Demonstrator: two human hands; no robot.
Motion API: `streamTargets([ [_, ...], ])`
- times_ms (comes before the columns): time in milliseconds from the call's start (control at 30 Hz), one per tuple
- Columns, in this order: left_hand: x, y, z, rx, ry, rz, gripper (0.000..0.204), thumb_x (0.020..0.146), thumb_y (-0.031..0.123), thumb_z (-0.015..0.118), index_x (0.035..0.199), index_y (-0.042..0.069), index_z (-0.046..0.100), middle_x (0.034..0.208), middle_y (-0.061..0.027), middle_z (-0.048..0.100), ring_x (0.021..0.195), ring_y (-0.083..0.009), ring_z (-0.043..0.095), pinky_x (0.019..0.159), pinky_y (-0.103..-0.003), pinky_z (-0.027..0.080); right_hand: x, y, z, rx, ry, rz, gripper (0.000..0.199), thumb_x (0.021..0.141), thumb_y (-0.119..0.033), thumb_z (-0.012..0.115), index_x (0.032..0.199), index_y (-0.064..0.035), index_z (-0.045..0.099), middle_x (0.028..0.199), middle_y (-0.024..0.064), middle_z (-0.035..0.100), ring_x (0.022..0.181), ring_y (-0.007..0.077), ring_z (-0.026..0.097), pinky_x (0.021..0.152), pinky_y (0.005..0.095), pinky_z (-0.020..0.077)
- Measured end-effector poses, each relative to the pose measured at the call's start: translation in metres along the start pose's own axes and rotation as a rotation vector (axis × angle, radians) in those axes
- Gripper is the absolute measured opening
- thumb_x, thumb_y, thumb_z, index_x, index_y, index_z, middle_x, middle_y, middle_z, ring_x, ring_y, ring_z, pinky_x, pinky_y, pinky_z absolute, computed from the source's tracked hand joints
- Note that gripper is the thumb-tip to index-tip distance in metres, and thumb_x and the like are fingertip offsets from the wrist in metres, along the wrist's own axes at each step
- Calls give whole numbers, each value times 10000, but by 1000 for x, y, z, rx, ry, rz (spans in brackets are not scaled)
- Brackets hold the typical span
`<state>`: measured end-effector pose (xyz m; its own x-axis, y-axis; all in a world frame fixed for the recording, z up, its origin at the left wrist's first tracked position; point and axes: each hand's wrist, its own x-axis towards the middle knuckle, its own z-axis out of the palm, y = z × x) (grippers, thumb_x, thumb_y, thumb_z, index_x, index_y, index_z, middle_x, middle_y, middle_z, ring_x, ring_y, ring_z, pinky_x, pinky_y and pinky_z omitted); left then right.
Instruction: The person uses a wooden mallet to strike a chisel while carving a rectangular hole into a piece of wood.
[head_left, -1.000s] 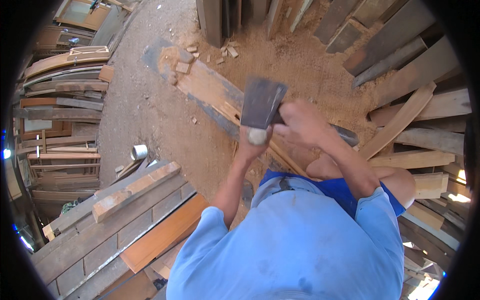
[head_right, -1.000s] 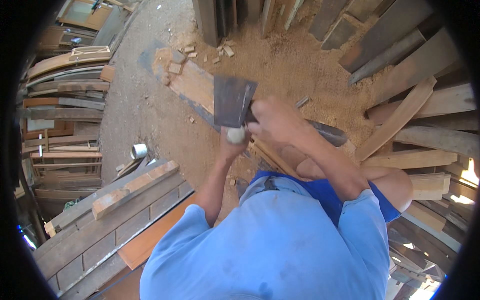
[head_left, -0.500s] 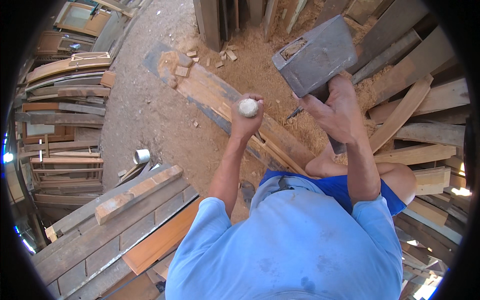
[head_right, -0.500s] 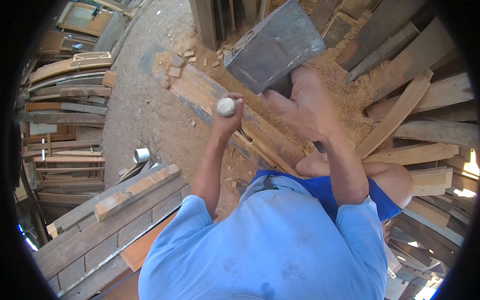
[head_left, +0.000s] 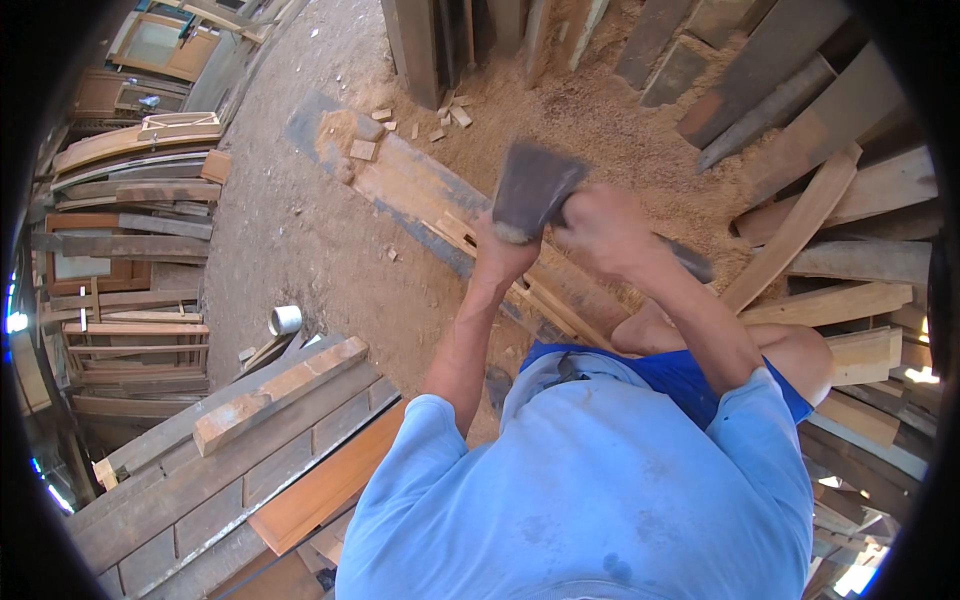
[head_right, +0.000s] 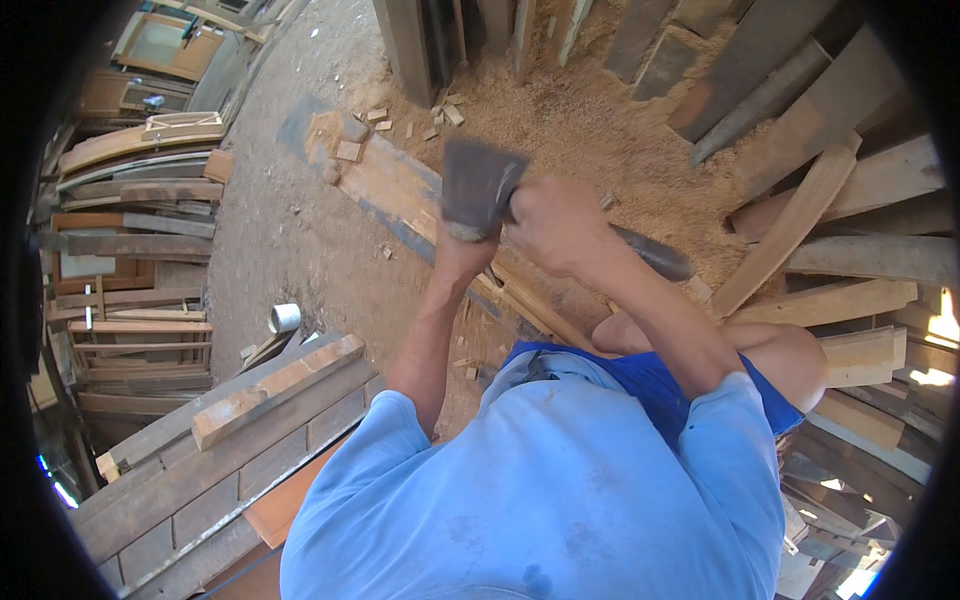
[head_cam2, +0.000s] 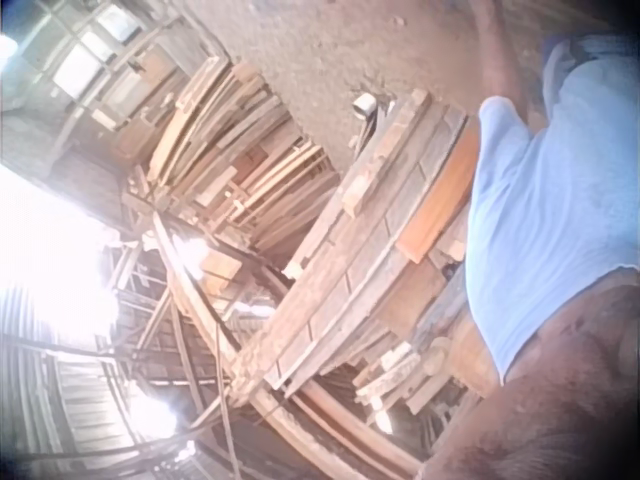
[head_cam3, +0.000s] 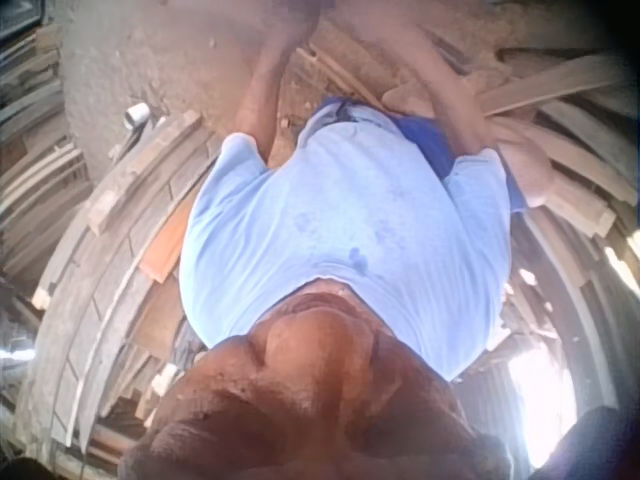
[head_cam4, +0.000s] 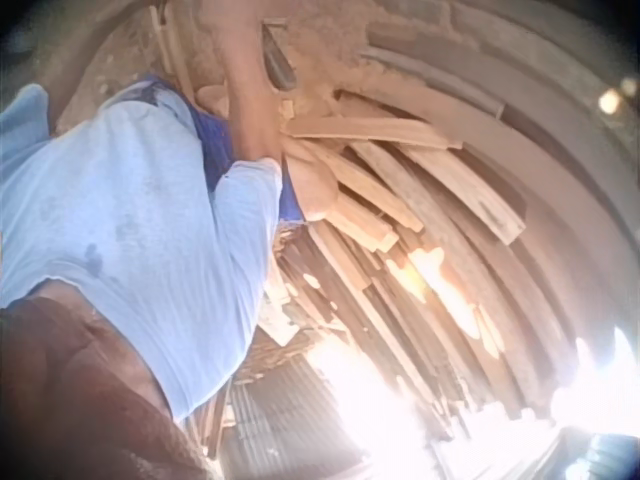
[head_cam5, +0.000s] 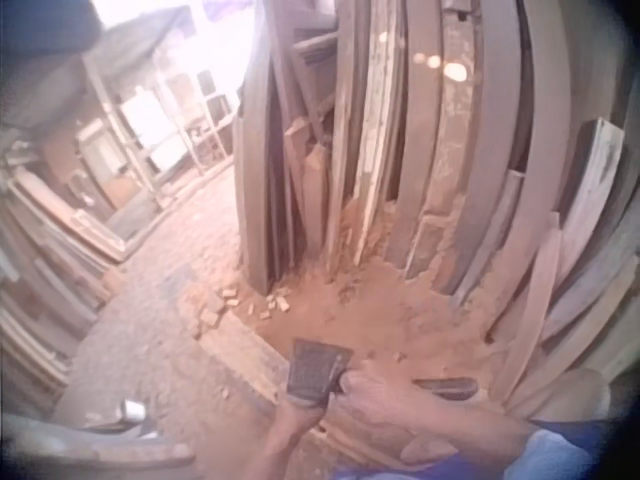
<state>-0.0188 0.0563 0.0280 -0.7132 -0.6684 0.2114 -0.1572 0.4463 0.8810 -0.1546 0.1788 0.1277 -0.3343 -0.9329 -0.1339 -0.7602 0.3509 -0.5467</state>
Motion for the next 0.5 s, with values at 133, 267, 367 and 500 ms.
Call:
streamTargets([
  [133,-25,-6,5,-15,-39,-160,188,848,79,731,1012,0,687,909,-101,724,844,-181,690,729,-317,533,-5,7,6,63,-12,59,256,824,-210,668,913,31,676,855,262,661,811,447,647,711,465,516],
  [267,-25,-16,-6,-61,-28,-199,115,883,67,701,984,12,699,855,-66,697,791,-117,648,733,-279,516,-10,-16,-30,336,180,54,268,827,-224,698,925,26,699,833,254,671,801,404,680,703,475,525],
  [367,-18,-20,-13,-132,90,-232,112,886,75,703,976,8,701,861,-55,701,783,-118,637,723,-275,513,-13,-22,-40,486,253,27,242,827,-200,696,929,20,697,814,238,673,752,374,678,685,441,522],
  [500,-8,-8,-17,-151,18,-264,112,887,76,701,978,11,702,843,-34,696,782,-95,631,716,-262,508,-18,-26,-46,626,311,17,240,837,-178,686,972,21,686,801,207,681,703,319,665,670,394,513],
])
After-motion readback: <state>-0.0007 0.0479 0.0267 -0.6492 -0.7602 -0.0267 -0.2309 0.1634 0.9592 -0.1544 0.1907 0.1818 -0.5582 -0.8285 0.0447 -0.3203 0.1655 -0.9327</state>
